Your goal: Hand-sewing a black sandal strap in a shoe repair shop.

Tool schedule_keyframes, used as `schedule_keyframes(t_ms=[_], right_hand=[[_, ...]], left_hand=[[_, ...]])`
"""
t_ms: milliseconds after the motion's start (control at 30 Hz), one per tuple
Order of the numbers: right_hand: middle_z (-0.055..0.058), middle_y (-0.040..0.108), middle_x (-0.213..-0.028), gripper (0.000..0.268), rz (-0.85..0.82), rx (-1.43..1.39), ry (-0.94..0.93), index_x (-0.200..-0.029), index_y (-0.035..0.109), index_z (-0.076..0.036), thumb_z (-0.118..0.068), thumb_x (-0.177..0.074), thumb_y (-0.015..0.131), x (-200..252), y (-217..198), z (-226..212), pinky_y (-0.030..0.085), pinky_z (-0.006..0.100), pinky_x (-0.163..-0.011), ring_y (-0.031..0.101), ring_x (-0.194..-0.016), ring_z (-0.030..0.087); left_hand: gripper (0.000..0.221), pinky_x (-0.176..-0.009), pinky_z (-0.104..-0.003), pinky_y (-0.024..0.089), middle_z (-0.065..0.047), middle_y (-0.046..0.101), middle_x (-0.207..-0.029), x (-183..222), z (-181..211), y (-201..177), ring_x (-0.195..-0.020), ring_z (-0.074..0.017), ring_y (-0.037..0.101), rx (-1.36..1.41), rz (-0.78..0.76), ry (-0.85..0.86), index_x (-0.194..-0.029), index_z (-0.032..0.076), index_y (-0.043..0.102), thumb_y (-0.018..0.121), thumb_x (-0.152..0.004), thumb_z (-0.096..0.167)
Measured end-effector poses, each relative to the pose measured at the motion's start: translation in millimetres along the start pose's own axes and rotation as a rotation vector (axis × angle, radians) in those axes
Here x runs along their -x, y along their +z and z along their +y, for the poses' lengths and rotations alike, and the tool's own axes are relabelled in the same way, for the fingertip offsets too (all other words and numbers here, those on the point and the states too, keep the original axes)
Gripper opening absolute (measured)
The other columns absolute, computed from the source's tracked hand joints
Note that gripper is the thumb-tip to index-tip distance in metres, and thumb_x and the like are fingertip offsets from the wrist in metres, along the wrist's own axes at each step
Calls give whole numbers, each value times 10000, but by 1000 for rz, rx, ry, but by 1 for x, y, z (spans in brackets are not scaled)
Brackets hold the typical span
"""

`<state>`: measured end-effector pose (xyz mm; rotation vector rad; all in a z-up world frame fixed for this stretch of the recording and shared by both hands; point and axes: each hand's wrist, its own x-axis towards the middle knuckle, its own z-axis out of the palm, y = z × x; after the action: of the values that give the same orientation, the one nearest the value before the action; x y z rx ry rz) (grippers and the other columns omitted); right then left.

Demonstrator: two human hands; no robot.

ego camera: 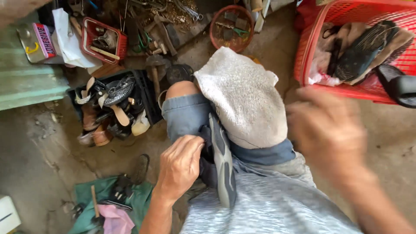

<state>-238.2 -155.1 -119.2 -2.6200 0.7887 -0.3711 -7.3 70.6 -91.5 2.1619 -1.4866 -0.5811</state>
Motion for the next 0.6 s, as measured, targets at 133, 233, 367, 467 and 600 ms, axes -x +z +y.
schedule_keyframes(t_ms=[133,233,367,467,600], right_hand=[[126,654,-1319,312,14,-237,-208,-1250,666,-121,-148,-960,775,-17,30,-55,538,465,-917,662,-1095,309],[178,577,-1385,96,-50,-315,-268,-1006,721,-29,-119,-997,689,-16,34,-65,534,478,-929,579,-1102,370],[103,652,-1300,43,-208,-511,-168,-1012,659,-73,-88,-974,648,-10,22,-67,514,425,-944,601,-1045,315],[105,653,-1236,184,-182,-388,-179,-1142,666,-67,-84,-960,679,-10,33,-74,530,403,-871,607,-990,288],[110,642,-1100,95,-177,-372,-273,-1030,731,-46,-104,-963,697,-17,33,-77,522,387,-782,576,-899,292]], left_hand=[[70,-651,-403,474,-80,637,-916,2,8,12,-780,-283,615,9,74,20,-1049,30,620,553,-1029,39],[65,-574,-361,522,-69,651,-892,9,8,19,-748,-229,648,-57,138,-14,-1062,24,638,593,-1017,39],[54,-564,-401,477,-55,621,-868,15,6,15,-748,-255,623,-41,114,-83,-1045,57,622,574,-1023,69],[47,-555,-418,438,-65,615,-835,13,6,13,-711,-262,593,26,64,-112,-1004,69,592,550,-1026,68],[151,-623,-456,440,-81,602,-839,8,2,12,-756,-296,598,156,-48,-167,-975,88,554,488,-1068,188]])
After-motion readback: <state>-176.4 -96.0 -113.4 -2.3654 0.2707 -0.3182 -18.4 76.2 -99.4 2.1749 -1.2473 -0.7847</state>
